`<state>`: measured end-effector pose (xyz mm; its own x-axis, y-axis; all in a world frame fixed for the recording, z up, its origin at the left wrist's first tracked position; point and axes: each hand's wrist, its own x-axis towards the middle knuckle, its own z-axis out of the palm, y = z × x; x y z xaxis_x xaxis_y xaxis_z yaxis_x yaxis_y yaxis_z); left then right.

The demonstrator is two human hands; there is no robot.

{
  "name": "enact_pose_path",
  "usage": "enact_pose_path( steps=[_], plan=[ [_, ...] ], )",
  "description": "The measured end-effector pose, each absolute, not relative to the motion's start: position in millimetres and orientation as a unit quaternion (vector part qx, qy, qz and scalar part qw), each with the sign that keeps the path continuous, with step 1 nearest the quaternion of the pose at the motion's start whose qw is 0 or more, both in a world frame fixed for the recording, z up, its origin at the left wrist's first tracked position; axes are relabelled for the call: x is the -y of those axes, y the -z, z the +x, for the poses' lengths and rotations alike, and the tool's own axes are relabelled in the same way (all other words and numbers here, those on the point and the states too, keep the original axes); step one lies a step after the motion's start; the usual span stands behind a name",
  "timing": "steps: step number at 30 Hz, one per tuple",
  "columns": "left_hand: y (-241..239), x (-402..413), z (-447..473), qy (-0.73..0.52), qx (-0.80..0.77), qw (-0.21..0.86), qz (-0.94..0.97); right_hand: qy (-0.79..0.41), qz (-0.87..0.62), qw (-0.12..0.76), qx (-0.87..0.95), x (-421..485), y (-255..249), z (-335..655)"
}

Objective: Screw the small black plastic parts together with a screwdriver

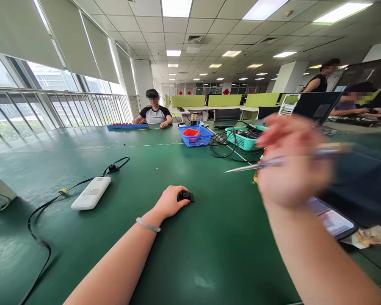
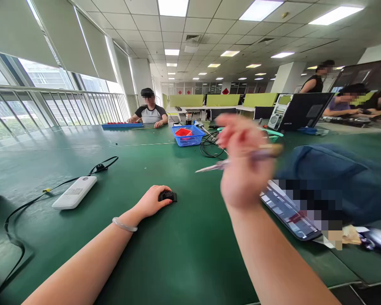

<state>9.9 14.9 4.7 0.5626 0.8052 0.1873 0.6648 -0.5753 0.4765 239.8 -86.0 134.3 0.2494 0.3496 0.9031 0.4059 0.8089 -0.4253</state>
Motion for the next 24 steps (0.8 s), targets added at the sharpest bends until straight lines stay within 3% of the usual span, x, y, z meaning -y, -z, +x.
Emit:
enact_pose_path(
  steps=[5,10,24],
  plan=[
    [-3,-17,10,-0.194,-0.423,0.179,0.867,-0.058,-0.389,0.650,0.651,55,-72,216],
    [-3,-17,11,-0.199,-0.422,0.185,0.865,-0.034,-0.387,0.607,0.694,56,-27,212],
    [-5,-14,13,-0.218,-0.410,0.177,0.868,0.040,-0.349,0.431,0.831,58,-8,196]
  ],
)
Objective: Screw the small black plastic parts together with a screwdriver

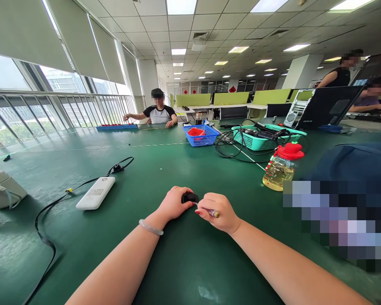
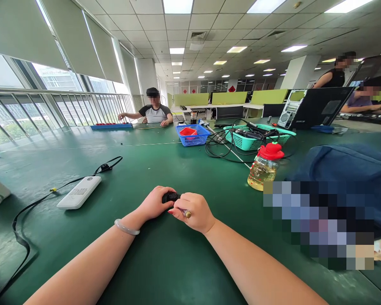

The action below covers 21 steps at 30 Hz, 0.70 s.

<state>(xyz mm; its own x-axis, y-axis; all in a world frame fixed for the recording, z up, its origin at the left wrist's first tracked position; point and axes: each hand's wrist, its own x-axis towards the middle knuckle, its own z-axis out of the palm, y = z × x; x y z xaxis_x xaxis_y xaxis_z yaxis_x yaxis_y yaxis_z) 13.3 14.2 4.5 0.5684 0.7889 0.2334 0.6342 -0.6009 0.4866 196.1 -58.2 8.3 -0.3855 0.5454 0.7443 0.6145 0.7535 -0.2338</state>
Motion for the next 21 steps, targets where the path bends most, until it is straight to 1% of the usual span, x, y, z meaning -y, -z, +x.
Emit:
enact_pose_path(
  steps=[6,8,11,15,17,19,21],
  plan=[
    [-3,-15,13,-0.216,-0.411,0.180,0.867,0.031,-0.349,0.463,0.814,57,-10,199],
    [-3,-15,13,-0.217,-0.411,0.181,0.867,0.041,-0.346,0.459,0.817,58,-12,200],
    [-3,-15,14,-0.218,-0.411,0.181,0.867,0.075,-0.331,0.413,0.845,61,-11,195],
    [-3,-15,15,-0.213,-0.418,0.181,0.864,0.099,-0.316,0.297,0.896,66,-4,181],
    [-3,-15,15,-0.212,-0.422,0.180,0.863,0.109,-0.329,0.252,0.903,69,-1,175],
    [-3,-15,15,-0.213,-0.424,0.178,0.862,0.119,-0.343,0.231,0.902,70,-1,172],
    [-3,-15,15,-0.216,-0.423,0.178,0.862,0.130,-0.351,0.231,0.898,71,-2,172]
  ],
)
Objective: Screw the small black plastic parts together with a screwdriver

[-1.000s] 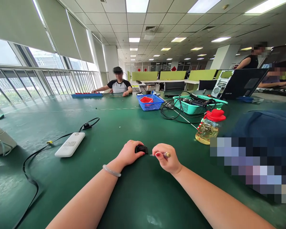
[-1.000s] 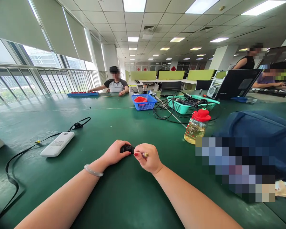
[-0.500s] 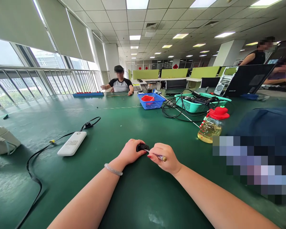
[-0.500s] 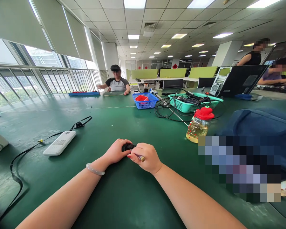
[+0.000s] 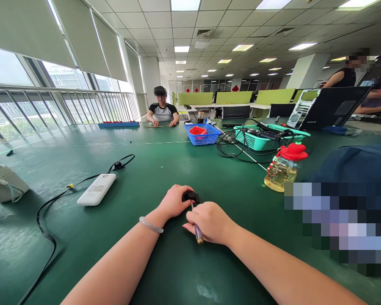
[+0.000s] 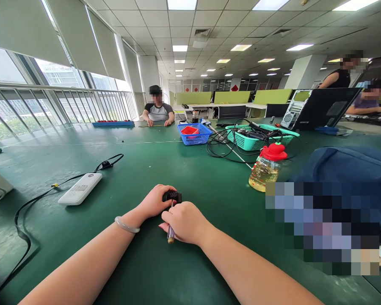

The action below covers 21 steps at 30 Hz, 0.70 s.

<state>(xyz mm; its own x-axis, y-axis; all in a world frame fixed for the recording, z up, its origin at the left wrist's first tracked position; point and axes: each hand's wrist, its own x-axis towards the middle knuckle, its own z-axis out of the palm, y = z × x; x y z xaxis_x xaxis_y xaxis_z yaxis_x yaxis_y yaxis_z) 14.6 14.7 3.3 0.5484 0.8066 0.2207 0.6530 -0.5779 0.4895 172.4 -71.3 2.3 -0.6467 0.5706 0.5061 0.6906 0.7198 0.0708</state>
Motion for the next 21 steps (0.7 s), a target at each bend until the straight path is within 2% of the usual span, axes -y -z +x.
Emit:
enact_pose_path(
  steps=[7,16,18,21],
  plan=[
    [-2.9,-13.8,15.2,-0.217,-0.428,0.174,0.860,0.144,-0.378,0.249,0.880,72.2,-5.3,176.2],
    [-1.6,-15.4,14.4,-0.208,-0.422,0.173,0.865,0.113,-0.390,0.123,0.905,76.2,-8.6,169.8],
    [-0.7,-16.3,14.2,-0.207,-0.424,0.173,0.865,0.100,-0.389,0.143,0.905,75.6,-9.5,171.3],
    [1.0,-17.8,13.9,-0.211,-0.421,0.170,0.866,0.056,-0.389,0.239,0.888,73.0,-12.8,178.6]
  ],
)
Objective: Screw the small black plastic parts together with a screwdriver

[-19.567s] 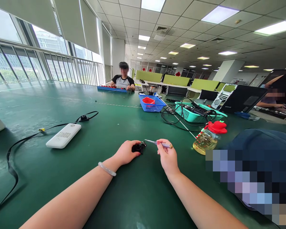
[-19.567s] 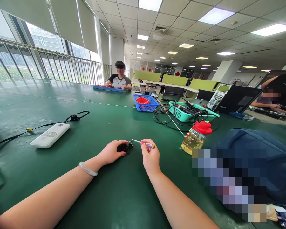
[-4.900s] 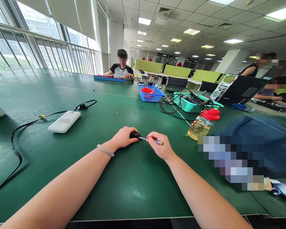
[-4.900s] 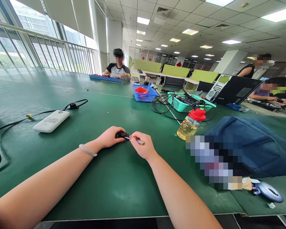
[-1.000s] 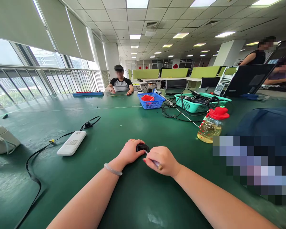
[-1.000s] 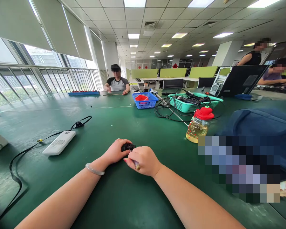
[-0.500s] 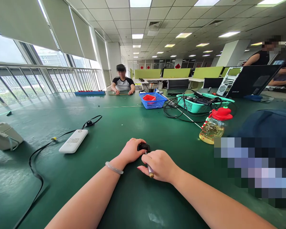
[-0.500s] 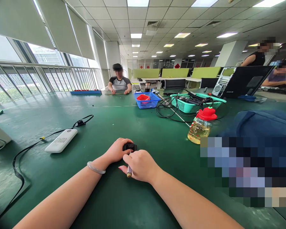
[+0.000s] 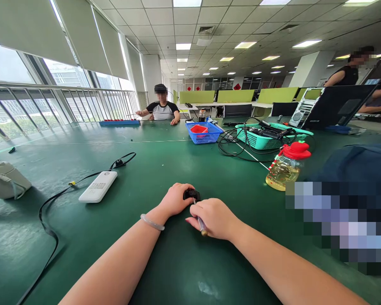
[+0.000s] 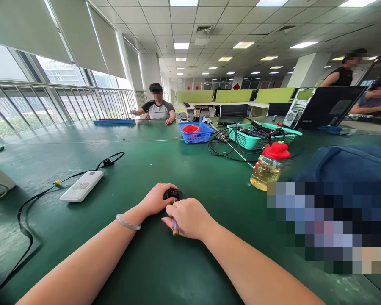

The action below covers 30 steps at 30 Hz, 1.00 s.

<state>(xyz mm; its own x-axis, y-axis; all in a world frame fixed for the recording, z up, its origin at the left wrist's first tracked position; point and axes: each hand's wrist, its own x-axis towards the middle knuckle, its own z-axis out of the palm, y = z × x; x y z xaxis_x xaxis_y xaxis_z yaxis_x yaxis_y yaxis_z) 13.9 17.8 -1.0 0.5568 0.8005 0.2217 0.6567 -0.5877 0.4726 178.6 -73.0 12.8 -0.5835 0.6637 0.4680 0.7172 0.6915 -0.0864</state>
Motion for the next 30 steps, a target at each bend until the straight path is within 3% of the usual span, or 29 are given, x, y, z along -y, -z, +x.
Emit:
enact_pose_path(
  steps=[5,11,15,23,26,30],
  plan=[
    [0,-18,13,-0.209,-0.411,0.177,0.870,-0.153,-0.444,0.446,0.762,60,-18,201],
    [-4,-16,14,-0.199,-0.420,0.187,0.865,-0.329,-0.478,0.525,0.623,44,-7,215],
    [-3,-16,13,-0.199,-0.422,0.189,0.864,-0.261,-0.468,0.516,0.668,50,-11,210],
    [-2,-15,13,-0.207,-0.437,0.189,0.855,-0.087,-0.388,0.353,0.847,68,-25,199],
    [-5,-13,13,-0.207,-0.439,0.196,0.852,-0.095,-0.406,0.335,0.845,68,-24,198],
    [-7,-12,13,-0.207,-0.439,0.193,0.852,-0.169,-0.437,0.376,0.799,61,-21,202]
  ],
)
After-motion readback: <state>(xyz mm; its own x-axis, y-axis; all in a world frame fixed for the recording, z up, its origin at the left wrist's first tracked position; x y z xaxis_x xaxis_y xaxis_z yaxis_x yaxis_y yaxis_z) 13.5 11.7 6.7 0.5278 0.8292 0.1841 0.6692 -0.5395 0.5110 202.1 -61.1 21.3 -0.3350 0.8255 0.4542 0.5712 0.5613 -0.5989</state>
